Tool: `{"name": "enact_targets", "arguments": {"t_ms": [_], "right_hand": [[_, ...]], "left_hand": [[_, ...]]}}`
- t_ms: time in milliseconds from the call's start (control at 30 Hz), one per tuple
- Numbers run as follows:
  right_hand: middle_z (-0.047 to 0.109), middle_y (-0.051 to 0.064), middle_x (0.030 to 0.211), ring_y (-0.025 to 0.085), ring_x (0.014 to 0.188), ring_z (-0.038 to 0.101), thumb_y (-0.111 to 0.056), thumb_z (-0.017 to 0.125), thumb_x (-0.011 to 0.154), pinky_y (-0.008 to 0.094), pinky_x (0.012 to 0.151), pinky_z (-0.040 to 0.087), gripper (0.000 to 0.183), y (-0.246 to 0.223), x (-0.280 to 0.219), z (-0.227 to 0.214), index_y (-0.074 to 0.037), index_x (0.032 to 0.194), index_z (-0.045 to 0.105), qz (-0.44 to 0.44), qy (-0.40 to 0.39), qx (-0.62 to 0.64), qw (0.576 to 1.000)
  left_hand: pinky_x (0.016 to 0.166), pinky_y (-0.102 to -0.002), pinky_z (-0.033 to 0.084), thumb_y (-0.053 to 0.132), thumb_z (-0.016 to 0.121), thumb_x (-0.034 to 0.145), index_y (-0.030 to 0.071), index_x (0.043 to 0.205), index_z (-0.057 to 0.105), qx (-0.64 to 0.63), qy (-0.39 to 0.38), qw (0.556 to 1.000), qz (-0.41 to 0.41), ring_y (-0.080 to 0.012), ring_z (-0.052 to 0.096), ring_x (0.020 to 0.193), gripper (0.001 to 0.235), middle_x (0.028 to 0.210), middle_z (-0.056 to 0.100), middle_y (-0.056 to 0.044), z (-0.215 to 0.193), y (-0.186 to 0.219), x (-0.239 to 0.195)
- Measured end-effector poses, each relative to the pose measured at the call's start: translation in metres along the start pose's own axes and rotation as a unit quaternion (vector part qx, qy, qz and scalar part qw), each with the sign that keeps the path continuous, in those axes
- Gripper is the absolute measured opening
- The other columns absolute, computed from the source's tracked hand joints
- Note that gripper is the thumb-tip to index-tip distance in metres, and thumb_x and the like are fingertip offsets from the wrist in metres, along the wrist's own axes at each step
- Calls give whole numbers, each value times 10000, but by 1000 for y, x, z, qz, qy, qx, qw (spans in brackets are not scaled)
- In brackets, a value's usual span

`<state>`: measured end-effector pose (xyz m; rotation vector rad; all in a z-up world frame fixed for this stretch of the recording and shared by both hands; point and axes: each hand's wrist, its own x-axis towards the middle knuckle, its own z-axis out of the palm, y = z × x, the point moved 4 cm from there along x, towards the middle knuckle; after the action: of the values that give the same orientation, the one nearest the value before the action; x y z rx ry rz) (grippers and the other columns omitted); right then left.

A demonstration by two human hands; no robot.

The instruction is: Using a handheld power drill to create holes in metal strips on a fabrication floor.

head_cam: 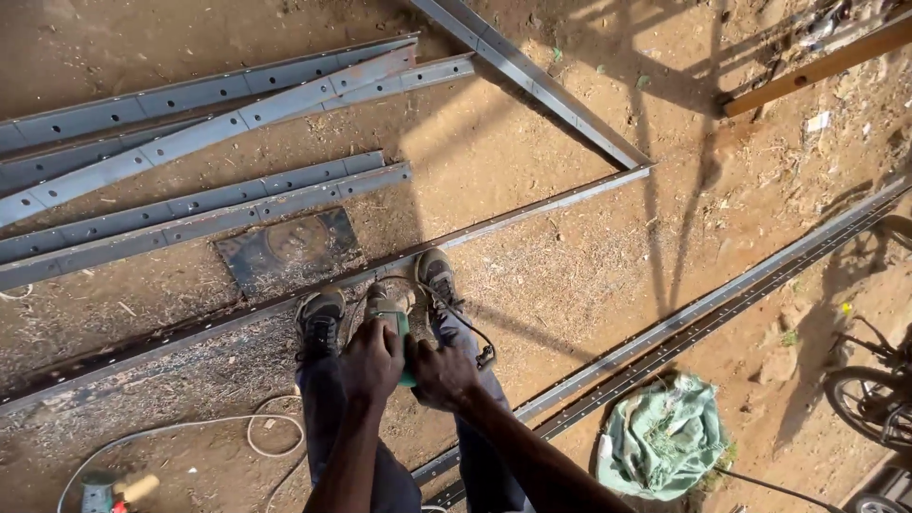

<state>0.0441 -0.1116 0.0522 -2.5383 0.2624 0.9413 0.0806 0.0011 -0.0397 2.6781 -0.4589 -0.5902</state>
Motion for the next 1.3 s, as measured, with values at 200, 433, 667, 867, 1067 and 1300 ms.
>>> {"name": "enact_targets", "arguments": {"t_ms": [200,433,667,867,1067,1300], "right_hand": [[622,193,962,215,484,555,-144,665,872,366,309,462,716,31,-3,41,78,1459,321,1,-57,95,994],[609,126,807,229,492,575,-203,575,981,396,374,496,490,33,3,24,11,1356,343,44,-133,183,973],[621,219,1006,299,619,639,-295,566,1028,451,470,551,760,30,-5,38,73,1535,136,17,-200,161,966],[568,149,891,430,708,698,-363,611,808,538,494,564,650,31,-12,72,101,1257,543,-77,-10,84,993],[551,116,877,383,693,693,-364,623,792,485,480,556,547,33,-8,51,44,1155,596,-68,17,51,996],[564,106,828,358,631,686,-378,616,774,474,460,556,534,25,-12,55,30,1118,608,-67,35,46,996]], "left_hand": [[485,-371,486,189,606,931,116,994,669,-18,-26,996,86,-237,671,686,115,858,712,-81,-6,23,0],[584,-470,470,183,559,968,92,1053,672,-42,54,971,-227,-330,668,810,168,1027,718,-116,-30,50,-4],[536,-386,525,192,630,859,31,1005,729,-381,204,602,-672,-244,655,654,239,910,750,-122,-13,52,-32],[1034,-373,458,273,569,987,-244,1073,576,-219,255,766,-548,-278,583,1175,524,1013,639,-321,-6,85,-37],[937,-465,527,412,748,900,33,1115,664,-217,338,674,-620,-319,711,1002,443,1035,716,-158,54,36,-59],[1119,-406,445,408,543,1039,-6,1380,510,-270,288,700,-595,-301,628,1213,537,1251,611,-198,22,58,-55]]}}
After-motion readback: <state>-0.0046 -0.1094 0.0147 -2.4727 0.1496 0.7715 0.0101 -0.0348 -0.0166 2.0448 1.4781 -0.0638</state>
